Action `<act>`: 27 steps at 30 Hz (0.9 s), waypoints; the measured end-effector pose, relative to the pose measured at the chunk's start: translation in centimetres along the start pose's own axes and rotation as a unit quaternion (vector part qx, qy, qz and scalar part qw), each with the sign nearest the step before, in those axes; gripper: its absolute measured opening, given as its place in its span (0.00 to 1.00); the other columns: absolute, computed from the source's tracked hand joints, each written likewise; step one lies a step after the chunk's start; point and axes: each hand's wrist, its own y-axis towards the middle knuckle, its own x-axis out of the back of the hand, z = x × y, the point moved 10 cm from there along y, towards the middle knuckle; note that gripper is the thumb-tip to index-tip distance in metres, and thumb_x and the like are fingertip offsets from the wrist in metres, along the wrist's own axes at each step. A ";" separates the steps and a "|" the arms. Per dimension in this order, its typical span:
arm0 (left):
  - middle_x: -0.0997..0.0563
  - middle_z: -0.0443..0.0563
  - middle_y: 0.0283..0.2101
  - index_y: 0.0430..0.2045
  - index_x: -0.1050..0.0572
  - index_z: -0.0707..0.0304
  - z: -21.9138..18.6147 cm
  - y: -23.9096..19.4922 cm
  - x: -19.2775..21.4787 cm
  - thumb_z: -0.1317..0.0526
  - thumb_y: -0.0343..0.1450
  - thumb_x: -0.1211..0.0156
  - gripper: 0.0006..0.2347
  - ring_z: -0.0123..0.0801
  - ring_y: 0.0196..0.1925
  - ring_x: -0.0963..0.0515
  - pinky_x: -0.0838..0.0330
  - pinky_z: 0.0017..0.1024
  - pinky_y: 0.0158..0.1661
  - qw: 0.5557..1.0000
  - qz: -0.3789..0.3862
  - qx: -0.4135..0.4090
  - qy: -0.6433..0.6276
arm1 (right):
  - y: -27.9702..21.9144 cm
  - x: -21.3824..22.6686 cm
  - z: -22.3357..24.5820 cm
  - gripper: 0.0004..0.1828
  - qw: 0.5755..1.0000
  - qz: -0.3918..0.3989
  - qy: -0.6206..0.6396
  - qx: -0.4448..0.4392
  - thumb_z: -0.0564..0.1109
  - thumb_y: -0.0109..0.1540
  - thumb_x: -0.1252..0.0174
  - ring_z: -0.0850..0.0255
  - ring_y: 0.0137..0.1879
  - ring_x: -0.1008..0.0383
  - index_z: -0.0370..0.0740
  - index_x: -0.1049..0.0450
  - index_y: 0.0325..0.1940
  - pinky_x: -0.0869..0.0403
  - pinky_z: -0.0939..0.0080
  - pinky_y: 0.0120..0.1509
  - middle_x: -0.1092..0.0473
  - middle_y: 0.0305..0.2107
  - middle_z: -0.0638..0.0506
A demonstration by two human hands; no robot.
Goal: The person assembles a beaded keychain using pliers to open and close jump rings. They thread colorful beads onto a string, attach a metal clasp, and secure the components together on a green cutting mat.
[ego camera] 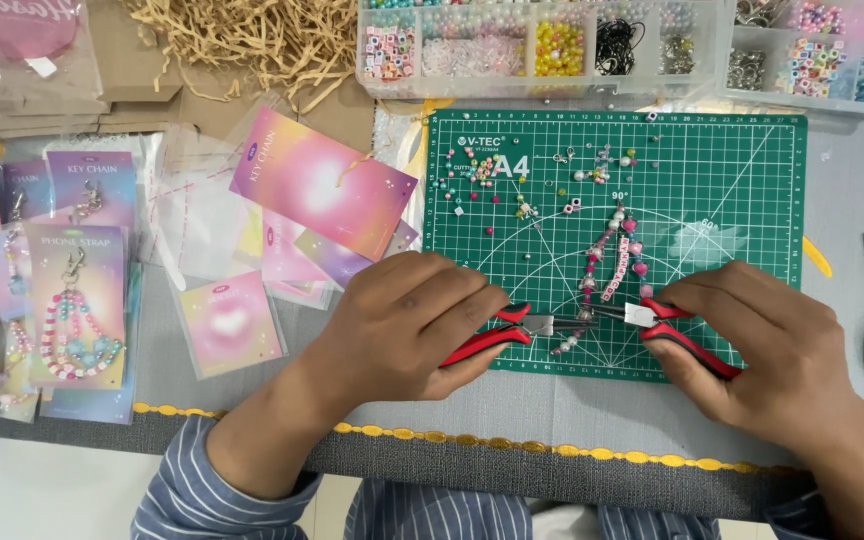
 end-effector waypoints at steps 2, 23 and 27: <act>0.23 0.55 0.39 0.40 0.25 0.68 0.0 0.0 0.0 0.58 0.74 0.34 0.11 0.43 0.33 0.24 0.26 0.34 0.34 1.000 0.000 0.001 0.006 | -0.2 -0.2 -0.4 0.16 1.000 0.004 0.003 -0.009 0.51 0.62 0.38 0.52 0.40 0.23 0.34 0.23 0.43 0.24 0.57 0.46 0.24 0.36 0.46; 0.19 0.53 0.35 0.36 0.21 0.67 0.6 0.4 1.5 0.58 0.73 0.34 0.09 0.40 0.33 0.21 0.26 0.32 0.35 0.995 -0.053 0.073 0.050 | -5.4 0.2 -13.2 0.24 0.902 0.036 -0.403 -0.151 0.53 0.74 0.39 0.48 0.53 0.26 0.30 0.21 0.64 0.24 0.56 0.58 0.31 0.53 0.40; 0.20 0.53 0.35 0.35 0.22 0.67 0.1 0.2 1.4 0.59 0.72 0.34 0.09 0.41 0.34 0.21 0.24 0.33 0.36 0.995 -0.054 0.064 0.057 | -4.5 -0.9 -12.4 0.29 0.932 0.049 -0.280 -0.224 0.47 0.71 0.43 0.32 0.60 0.36 0.21 0.32 0.71 0.31 0.34 0.61 0.39 0.55 0.31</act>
